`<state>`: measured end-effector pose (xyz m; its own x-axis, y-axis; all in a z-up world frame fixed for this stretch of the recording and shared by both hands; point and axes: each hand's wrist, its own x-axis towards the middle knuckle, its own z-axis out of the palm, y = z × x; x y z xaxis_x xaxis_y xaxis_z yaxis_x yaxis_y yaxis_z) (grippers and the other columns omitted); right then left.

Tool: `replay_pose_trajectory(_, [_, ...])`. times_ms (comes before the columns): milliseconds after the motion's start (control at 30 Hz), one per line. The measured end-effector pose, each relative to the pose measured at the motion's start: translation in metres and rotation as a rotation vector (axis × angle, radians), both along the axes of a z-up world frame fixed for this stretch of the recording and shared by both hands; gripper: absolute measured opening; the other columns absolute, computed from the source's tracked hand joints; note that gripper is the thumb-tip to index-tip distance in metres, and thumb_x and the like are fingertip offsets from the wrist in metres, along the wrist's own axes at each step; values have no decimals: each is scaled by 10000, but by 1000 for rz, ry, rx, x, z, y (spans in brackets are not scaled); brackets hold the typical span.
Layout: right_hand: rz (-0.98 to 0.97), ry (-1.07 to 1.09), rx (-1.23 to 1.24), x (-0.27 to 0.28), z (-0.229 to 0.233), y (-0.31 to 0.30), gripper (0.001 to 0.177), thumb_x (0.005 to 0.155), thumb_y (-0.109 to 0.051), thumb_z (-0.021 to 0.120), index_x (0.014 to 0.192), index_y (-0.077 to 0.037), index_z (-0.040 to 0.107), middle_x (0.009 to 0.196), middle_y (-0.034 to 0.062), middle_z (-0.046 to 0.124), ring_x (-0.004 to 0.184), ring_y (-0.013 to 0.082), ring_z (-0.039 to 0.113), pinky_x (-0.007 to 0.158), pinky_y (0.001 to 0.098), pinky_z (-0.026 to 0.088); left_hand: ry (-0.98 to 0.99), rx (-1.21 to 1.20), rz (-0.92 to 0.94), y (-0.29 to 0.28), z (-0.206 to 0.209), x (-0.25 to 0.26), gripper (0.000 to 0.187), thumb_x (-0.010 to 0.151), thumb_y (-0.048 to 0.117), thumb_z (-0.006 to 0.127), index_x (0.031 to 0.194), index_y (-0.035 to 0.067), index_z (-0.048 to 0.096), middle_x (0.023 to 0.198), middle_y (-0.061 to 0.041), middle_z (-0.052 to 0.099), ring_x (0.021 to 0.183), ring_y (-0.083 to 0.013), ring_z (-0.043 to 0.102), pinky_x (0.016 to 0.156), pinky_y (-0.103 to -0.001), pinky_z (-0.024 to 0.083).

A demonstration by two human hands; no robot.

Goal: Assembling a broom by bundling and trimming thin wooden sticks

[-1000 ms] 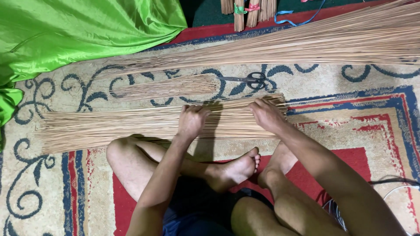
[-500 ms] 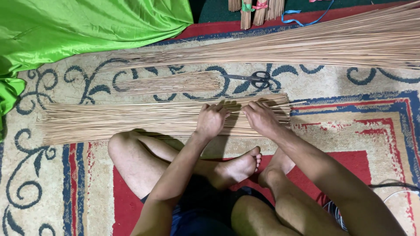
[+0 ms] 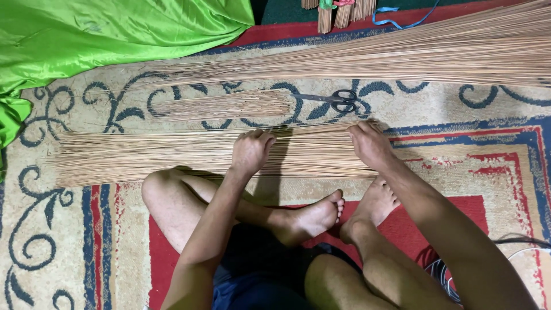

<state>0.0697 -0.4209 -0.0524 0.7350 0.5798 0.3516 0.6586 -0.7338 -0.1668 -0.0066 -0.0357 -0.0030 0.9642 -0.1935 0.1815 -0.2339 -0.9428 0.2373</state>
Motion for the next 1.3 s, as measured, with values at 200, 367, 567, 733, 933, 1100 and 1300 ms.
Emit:
replay_pose_trajectory(200, [-12, 29, -28, 0, 10, 24, 77, 952, -199, 622, 1000, -183, 679, 857, 44, 580, 884, 281, 663, 760, 363, 514, -72, -32, 12, -11, -6, 11, 152, 982, 383, 642, 964, 275, 747, 846, 3, 688, 825, -239, 737, 726, -374, 557])
replay_pose_trajectory(367, [-71, 61, -70, 11, 4, -4, 122, 964, -203, 615, 1062, -180, 682, 885, 59, 601, 907, 288, 670, 788, 381, 526, -64, -26, 26, 5, -13, 15, 134, 970, 369, 657, 995, 279, 754, 863, -6, 699, 855, -243, 741, 737, -375, 553])
replay_pose_trajectory(567, [-139, 98, -74, 25, 4, -21, 200, 901, -176, 663, 1090, -129, 707, 901, 102, 603, 894, 328, 681, 767, 399, 556, -19, -63, -13, 11, -22, 35, 122, 1000, 330, 650, 999, 274, 758, 872, 2, 703, 852, -226, 753, 740, -352, 564])
replay_pose_trajectory(733, [-162, 151, -10, 54, 12, -24, 199, 880, -118, 710, 1078, -99, 726, 890, 121, 600, 884, 372, 676, 756, 434, 560, -65, -76, -24, 3, -20, 60, 72, 981, 290, 688, 985, 255, 751, 860, -4, 696, 848, -242, 754, 754, -374, 571])
replay_pose_trajectory(933, [-297, 324, -114, 82, -14, -26, 137, 896, -203, 725, 1025, -176, 760, 952, 99, 621, 967, 360, 677, 825, 467, 572, -66, -41, -42, -3, -57, 79, 62, 950, 291, 704, 976, 262, 752, 854, 8, 688, 835, -226, 731, 755, -379, 547])
replay_pose_trajectory(1100, [-402, 459, -218, 91, -24, -13, 159, 911, -208, 674, 972, -257, 812, 978, 121, 662, 999, 355, 700, 854, 467, 587, -34, -34, -35, -4, -52, 77, 80, 959, 299, 698, 1001, 267, 758, 881, 3, 700, 877, -223, 734, 781, -372, 541])
replay_pose_trajectory(1300, [-421, 493, -321, 88, 0, 2, 156, 887, -231, 716, 1001, -274, 813, 1041, 111, 646, 1116, 363, 646, 994, 548, 510, 24, -16, -35, 1, -69, 80, 110, 978, 345, 669, 1017, 288, 755, 906, 9, 691, 916, -224, 719, 789, -372, 538])
